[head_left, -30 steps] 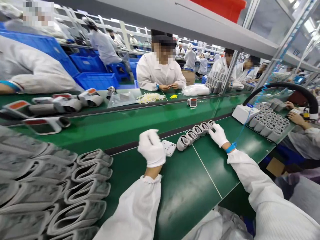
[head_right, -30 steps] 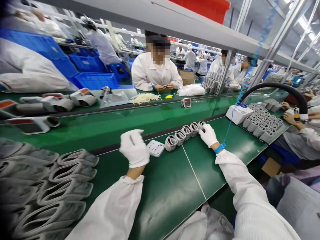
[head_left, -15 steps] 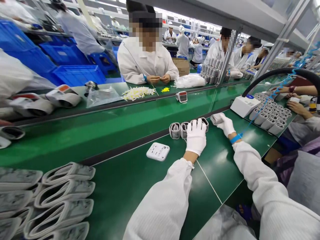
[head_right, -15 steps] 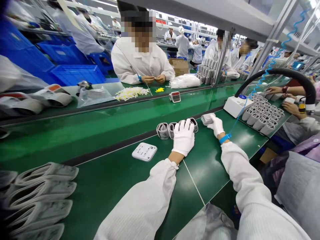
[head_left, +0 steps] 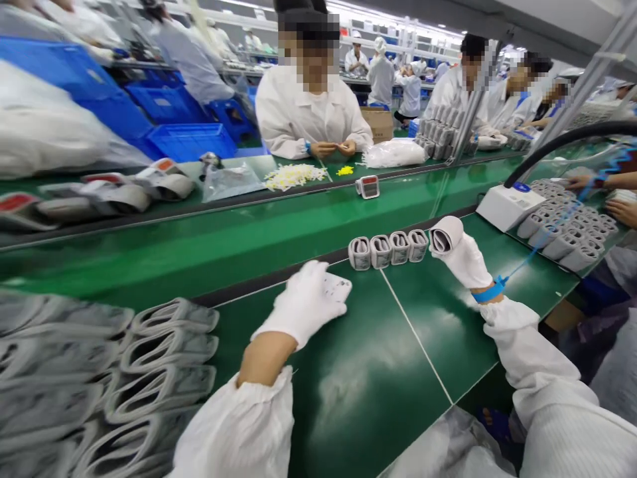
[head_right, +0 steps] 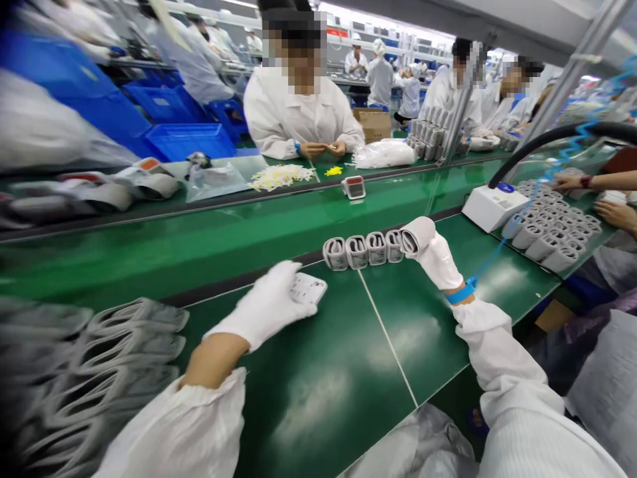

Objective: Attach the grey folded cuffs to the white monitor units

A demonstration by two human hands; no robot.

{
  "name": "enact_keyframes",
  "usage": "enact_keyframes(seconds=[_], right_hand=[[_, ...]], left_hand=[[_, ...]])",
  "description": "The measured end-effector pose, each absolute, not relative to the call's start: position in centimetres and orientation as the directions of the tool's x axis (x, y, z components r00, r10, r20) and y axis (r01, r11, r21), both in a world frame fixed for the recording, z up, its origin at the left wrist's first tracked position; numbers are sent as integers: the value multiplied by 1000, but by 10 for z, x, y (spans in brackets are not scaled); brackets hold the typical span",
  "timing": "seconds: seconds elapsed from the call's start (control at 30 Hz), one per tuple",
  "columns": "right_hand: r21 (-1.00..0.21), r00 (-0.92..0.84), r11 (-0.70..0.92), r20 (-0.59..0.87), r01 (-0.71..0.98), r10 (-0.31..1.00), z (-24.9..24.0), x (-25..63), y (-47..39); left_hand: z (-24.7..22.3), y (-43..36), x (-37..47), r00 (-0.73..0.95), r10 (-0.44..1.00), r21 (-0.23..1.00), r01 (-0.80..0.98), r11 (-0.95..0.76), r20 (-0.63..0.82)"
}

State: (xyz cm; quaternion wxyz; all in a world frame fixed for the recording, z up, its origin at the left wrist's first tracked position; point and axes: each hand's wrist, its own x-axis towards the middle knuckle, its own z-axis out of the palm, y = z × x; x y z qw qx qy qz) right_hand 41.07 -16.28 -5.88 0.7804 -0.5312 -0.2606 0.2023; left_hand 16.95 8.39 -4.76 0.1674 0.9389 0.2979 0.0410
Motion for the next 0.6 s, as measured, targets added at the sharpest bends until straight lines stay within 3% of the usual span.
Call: enact_keyframes(seconds=[0.07,0.17,0.3,0.43,0.53,0.6], right_hand=[[-939,757,343,225,1,613,-63,391,-155],[-952,720,304,197,-20,665,-74,364,-143],[-926,503,205,20,-317,864,-86,335,-127],[-754,170,50,-82,-655,982,-90,318,-107],[-652,13,-48,-89,-757,996,-93,312,-91],[-648,-8,-63,-88,-759,996,-97,310,-83]], left_hand=[[-61,83,153,871,480,295,489,-821,-106],[-65,78,146,868,470,207,496,-844,-162],[-53,70,147,844,489,167,527,-834,-222],[-48,60,149,763,591,175,639,-749,-262],[-52,57,150,696,660,214,716,-664,-283],[-56,59,151,697,658,286,717,-636,-283]])
